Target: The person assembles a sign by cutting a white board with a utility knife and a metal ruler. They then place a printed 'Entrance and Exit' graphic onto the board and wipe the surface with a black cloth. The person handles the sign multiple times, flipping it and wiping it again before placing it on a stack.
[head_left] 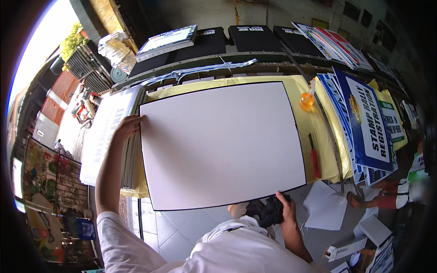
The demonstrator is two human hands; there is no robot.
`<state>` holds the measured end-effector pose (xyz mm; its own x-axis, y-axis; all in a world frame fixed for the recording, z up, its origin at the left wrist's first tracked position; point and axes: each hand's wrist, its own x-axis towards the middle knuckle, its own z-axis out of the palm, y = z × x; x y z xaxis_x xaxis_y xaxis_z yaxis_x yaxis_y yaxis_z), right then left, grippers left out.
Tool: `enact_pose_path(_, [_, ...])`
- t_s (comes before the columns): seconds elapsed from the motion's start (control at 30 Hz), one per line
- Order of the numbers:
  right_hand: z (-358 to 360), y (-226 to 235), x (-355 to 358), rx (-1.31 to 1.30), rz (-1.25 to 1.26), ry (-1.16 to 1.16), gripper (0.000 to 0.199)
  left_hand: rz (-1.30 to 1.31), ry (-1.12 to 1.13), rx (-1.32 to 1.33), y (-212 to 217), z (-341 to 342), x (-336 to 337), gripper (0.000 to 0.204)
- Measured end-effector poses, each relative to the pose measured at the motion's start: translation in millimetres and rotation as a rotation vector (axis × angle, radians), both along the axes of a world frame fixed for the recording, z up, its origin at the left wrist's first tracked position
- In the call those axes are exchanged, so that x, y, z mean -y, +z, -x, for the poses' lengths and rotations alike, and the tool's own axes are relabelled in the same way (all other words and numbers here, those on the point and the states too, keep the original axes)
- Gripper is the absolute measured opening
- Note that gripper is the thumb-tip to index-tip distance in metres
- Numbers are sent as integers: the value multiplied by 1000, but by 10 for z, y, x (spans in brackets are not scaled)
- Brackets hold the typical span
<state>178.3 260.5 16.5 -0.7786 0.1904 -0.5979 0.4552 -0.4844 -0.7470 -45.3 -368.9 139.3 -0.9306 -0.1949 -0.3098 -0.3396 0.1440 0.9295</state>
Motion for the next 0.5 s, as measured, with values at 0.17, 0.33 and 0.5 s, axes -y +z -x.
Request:
enact_pose_path(0.17, [314, -169, 209, 21, -134, -58, 29, 99, -14, 134, -741, 777, 119, 26])
enact_pose_path(0.33, [406, -249, 244, 135, -145, -42, 35, 239, -29, 214, -1349, 1054, 124, 24])
enact_pose_path(0.5, [340, 221, 321, 244, -307, 208, 36, 454, -156, 230, -1416, 1079, 296, 32])
